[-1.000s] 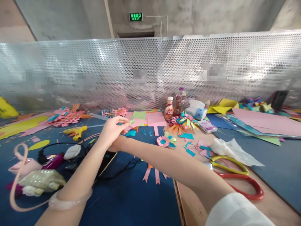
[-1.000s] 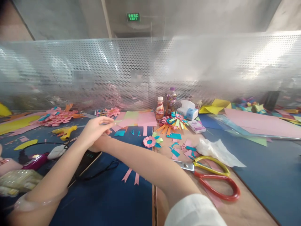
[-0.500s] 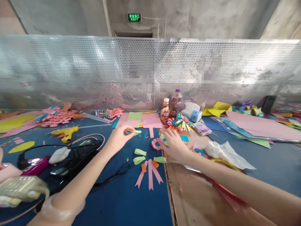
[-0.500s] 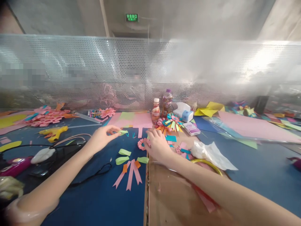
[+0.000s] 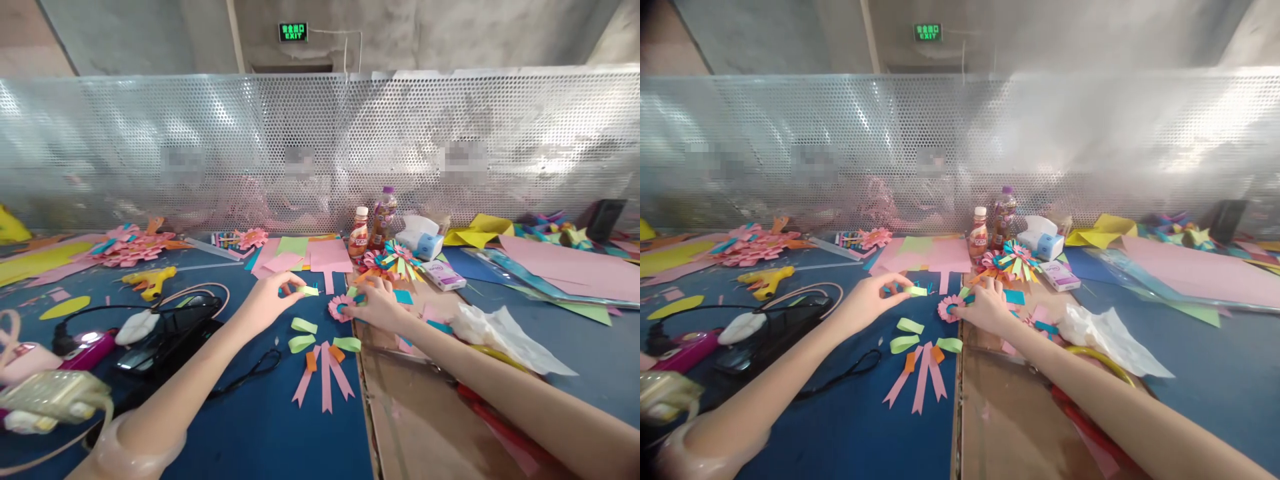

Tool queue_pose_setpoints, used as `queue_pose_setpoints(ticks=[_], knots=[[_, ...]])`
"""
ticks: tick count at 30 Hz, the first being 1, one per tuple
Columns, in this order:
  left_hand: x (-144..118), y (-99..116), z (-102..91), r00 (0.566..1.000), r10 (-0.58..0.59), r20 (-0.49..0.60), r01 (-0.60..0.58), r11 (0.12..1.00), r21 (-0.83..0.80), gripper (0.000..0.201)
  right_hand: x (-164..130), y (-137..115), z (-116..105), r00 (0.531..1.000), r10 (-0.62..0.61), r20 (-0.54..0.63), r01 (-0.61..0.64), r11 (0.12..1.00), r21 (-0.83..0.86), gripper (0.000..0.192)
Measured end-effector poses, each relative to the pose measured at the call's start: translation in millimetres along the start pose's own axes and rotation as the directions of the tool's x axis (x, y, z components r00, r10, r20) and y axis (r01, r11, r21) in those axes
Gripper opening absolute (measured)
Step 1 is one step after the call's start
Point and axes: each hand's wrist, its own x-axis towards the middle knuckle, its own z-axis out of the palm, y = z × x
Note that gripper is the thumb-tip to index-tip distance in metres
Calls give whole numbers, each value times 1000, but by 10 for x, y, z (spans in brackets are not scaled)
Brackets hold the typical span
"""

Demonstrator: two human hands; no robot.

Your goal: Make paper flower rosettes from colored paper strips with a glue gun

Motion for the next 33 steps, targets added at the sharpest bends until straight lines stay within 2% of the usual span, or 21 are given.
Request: queue_pose_setpoints(ticks=[3, 6, 11, 19, 25, 33], knots=[[0, 27, -19, 1000, -4, -8, 4, 1000, -1, 13, -1, -45, -38, 1000, 12, 12, -13, 996, 85, 33], [3, 47, -34, 1000, -17, -14, 16, 997, -81, 11, -15, -94, -101, 998, -8, 69, -10, 967, 253, 25], [15, 27, -58, 993, -103, 51, 113, 956, -270, 17, -47, -180, -190, 981, -41, 191, -75, 821, 565, 27], [23, -39, -125, 997, -56, 50, 69, 949, -307, 21, -63, -222, -286, 983, -21, 184, -106, 751, 652, 35], [23, -38, -159, 997, -60, 44, 71, 939, -336, 18, -150, -271, -383, 972, -135, 193, -27, 750, 661, 39], [20, -47, -156, 995, -53, 87, 81, 929, -360, 20, -188, -263, -350, 937, -279, 213, 28, 664, 747, 37]])
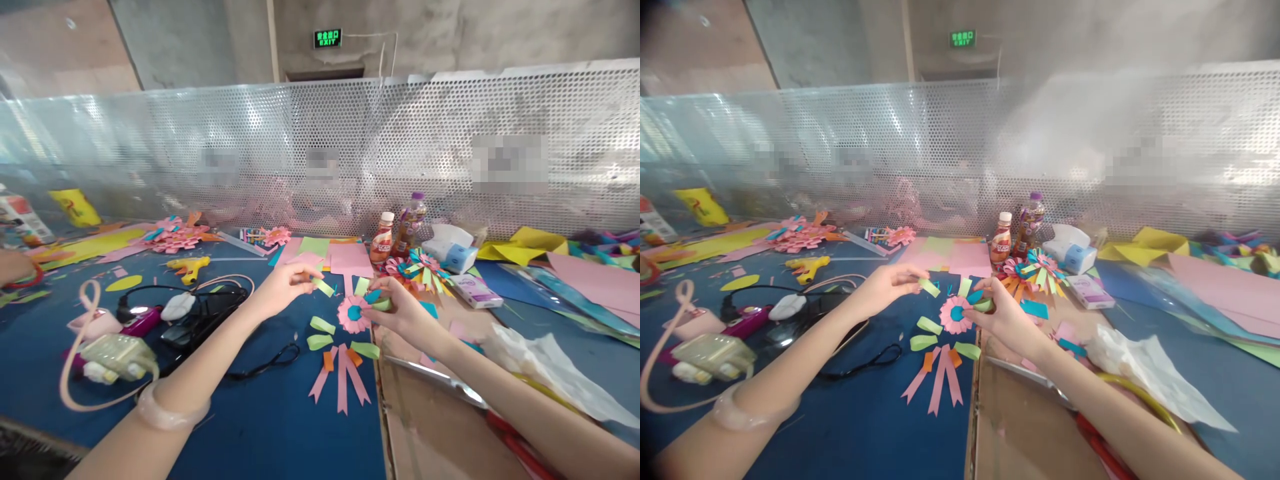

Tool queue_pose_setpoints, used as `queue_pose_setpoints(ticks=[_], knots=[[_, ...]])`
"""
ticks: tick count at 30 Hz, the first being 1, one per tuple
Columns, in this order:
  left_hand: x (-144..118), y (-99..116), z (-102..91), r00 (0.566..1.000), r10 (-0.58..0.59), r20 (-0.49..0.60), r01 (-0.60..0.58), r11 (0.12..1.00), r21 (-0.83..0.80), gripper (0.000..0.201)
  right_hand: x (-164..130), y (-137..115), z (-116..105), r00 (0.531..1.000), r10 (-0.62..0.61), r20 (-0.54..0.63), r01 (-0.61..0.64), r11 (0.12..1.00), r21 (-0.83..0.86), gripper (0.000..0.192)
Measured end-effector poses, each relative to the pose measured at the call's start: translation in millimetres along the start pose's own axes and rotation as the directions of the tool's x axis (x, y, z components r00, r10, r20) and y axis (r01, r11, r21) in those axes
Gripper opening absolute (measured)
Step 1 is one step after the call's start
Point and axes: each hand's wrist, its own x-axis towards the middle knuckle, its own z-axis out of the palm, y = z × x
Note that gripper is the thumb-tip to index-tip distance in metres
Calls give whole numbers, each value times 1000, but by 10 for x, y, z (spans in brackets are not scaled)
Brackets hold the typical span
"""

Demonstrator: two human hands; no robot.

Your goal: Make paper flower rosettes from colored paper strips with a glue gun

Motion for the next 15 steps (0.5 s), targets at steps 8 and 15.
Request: queue_pose_setpoints(ticks=[8, 15], knots=[[-7, -10, 24, 986, 148, 77, -149, 989, 8, 18, -29, -17, 46, 998, 3, 59, -5, 999, 44, 35], [-25, -9, 82, 970, 204, 131, -204, 979, -13, 16, -52, -40, 109, 997, 25, 73, -28, 999, 41, 34]])
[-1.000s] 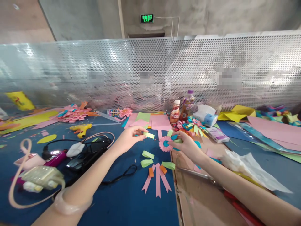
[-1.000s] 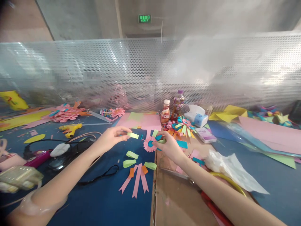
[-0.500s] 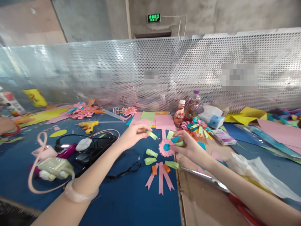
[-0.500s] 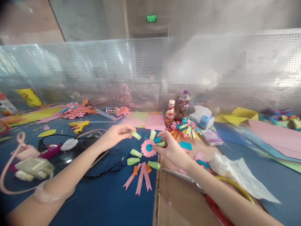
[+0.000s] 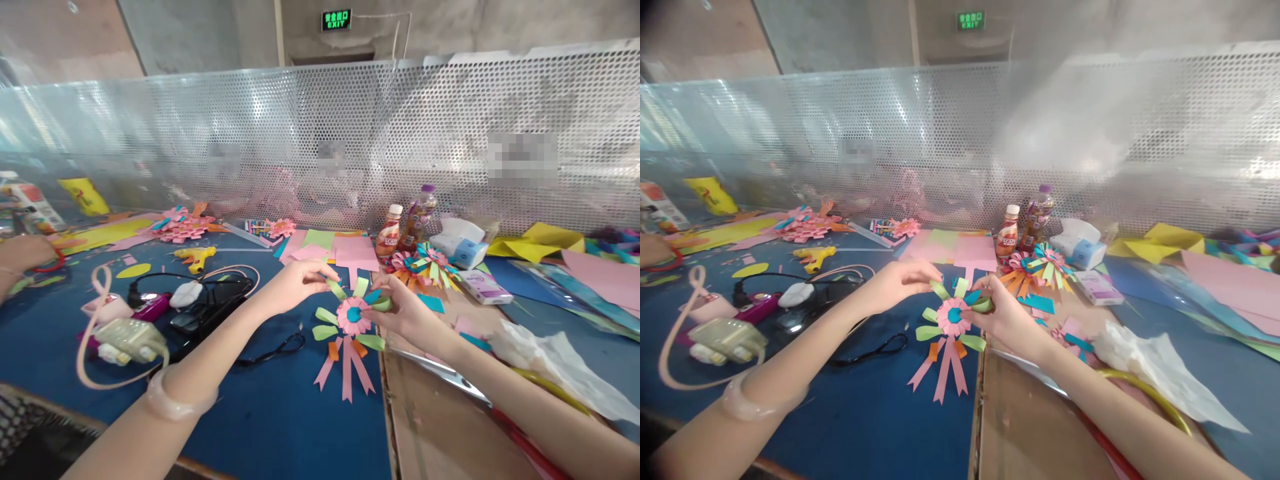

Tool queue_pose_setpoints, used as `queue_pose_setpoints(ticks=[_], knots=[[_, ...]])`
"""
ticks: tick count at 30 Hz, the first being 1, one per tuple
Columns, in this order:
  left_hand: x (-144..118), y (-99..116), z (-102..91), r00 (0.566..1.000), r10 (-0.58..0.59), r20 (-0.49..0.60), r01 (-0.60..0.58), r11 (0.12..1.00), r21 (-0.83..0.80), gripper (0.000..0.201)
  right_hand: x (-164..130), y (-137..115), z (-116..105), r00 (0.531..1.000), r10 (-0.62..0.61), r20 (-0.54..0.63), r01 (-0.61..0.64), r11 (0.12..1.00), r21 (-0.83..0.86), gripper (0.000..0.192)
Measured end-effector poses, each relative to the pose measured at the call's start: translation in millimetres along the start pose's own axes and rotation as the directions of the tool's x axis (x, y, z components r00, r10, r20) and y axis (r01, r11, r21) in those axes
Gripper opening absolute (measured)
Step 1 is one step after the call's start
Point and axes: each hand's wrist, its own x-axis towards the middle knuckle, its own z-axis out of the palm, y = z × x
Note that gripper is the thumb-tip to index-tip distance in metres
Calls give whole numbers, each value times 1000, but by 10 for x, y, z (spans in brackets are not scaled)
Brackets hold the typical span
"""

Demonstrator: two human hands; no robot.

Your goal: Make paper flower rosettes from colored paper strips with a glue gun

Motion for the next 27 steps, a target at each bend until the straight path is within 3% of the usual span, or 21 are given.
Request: queue_pose_setpoints(ticks=[27], knots=[[-28, 73, 36, 998, 46, 46, -48, 998, 37, 15, -24, -47, 55, 998, 65, 6, -64, 994, -84, 33]])
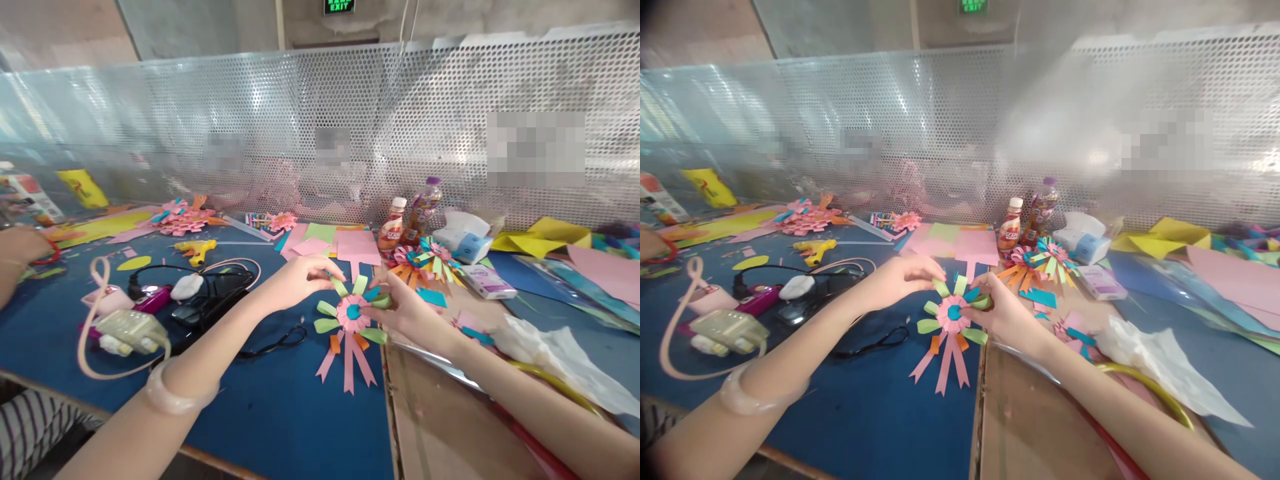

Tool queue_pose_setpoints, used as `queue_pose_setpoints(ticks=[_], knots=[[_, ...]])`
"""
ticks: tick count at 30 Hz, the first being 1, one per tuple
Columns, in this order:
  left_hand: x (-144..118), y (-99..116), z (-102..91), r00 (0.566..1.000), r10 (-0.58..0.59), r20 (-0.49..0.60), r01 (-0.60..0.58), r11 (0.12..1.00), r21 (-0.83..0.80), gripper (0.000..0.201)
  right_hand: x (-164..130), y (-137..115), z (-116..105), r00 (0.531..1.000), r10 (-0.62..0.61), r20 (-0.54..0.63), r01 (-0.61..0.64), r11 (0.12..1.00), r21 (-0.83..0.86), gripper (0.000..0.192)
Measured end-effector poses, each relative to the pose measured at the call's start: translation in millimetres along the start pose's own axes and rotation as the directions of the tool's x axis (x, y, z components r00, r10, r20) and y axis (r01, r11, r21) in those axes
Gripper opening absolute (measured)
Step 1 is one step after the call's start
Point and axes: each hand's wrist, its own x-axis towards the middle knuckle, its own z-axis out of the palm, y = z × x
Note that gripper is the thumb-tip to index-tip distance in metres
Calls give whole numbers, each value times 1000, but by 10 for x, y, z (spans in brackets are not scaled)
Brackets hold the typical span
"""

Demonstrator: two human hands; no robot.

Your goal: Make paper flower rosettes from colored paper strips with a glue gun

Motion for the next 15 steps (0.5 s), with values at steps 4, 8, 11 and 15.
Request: queue_pose_setpoints(ticks=[4, 8, 11, 15], knots=[[-6, 6, 3, 1000, -9, 22, 9, 1000, 5, 15, -11, -18, 1, 1000, 2, 11, -1, 1000, -23, 32], [-5, 10, 6, 1000, -10, 29, 10, 1000, 14, 14, -19, -54, 4, 999, 31, 15, -31, 999, -14, 33], [-4, 11, 8, 999, -8, 33, 8, 1000, 1, 14, -16, -39, 8, 1000, 31, 6, -30, 999, -11, 34], [-3, 21, 8, 999, -17, 40, 17, 1000, -9, 14, 4, 54, 11, 1000, -6, -5, 6, 1000, -18, 34]])
